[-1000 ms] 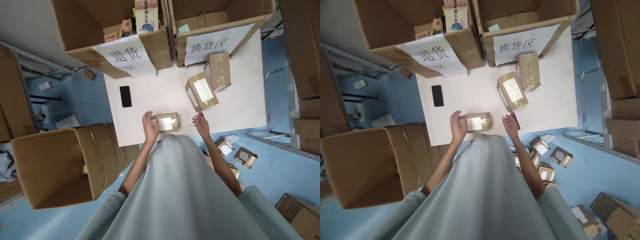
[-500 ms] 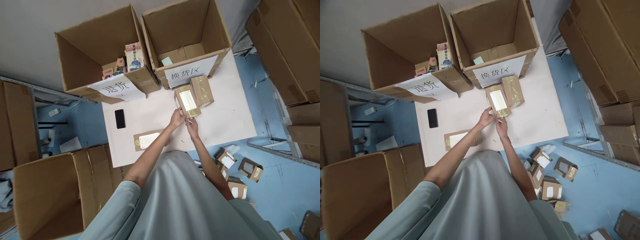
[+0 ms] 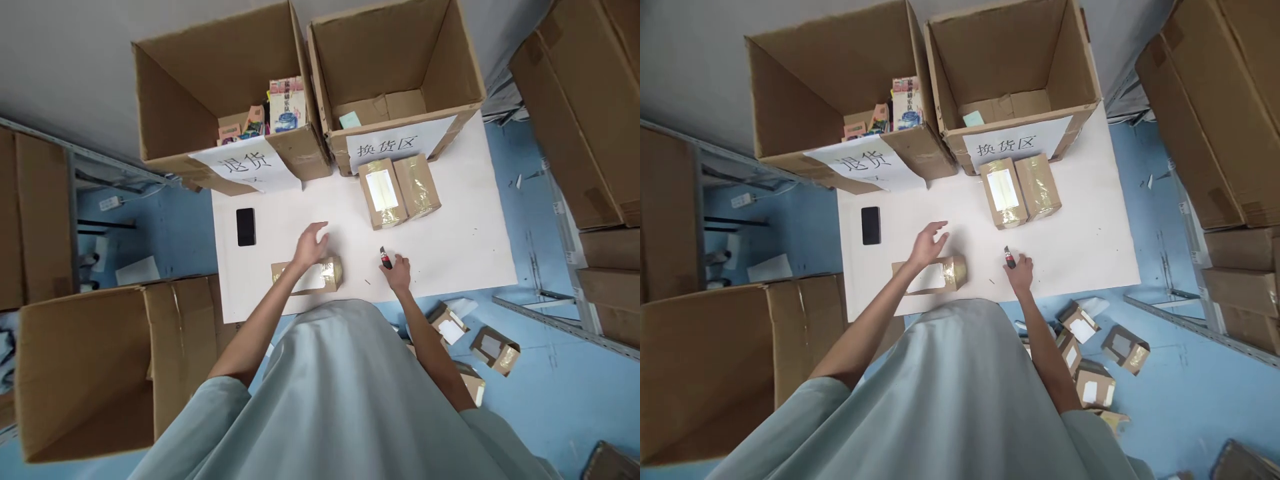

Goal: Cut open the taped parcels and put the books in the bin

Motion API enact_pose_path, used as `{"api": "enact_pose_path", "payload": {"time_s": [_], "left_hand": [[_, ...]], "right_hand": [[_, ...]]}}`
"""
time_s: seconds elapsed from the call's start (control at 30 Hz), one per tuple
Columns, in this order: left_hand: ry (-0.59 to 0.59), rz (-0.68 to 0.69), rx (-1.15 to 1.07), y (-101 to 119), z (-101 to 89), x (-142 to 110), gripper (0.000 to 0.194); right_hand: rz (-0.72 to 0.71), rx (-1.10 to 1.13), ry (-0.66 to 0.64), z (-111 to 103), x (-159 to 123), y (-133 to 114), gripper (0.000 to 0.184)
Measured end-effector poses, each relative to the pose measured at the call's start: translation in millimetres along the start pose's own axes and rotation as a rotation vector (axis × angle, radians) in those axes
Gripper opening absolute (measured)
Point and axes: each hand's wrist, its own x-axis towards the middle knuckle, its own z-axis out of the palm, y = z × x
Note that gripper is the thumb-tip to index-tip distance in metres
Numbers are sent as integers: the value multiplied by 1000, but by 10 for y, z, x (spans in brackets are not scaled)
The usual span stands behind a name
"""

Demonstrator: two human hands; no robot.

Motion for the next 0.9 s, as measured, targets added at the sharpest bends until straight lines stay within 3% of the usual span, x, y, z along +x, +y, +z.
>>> {"api": "enact_pose_path", "payload": {"time_s": [0.17, 0.3, 0.43, 0.6, 0.77, 0.9], "left_hand": [[231, -140, 102, -839, -617, -494, 43], [289, -249, 130, -1363, -987, -597, 47], [285, -284, 100, -1843, -1268, -477, 51], [274, -215, -11, -2333, -1510, -146, 65], [204, -181, -120, -2566, -1651, 215, 76], [151, -170, -128, -2652, -1653, 334, 76]], "right_hand": [[-30, -166, 5, 88, -266, 49, 50], [-70, -192, -4, 77, -333, -185, 45], [-152, -110, 59, 23, -441, -546, 48], [-239, 13, 165, -73, -717, -980, 52], [-235, 99, 251, -130, -1119, -1292, 57], [-183, 132, 293, -136, -1447, -1457, 59]]}}
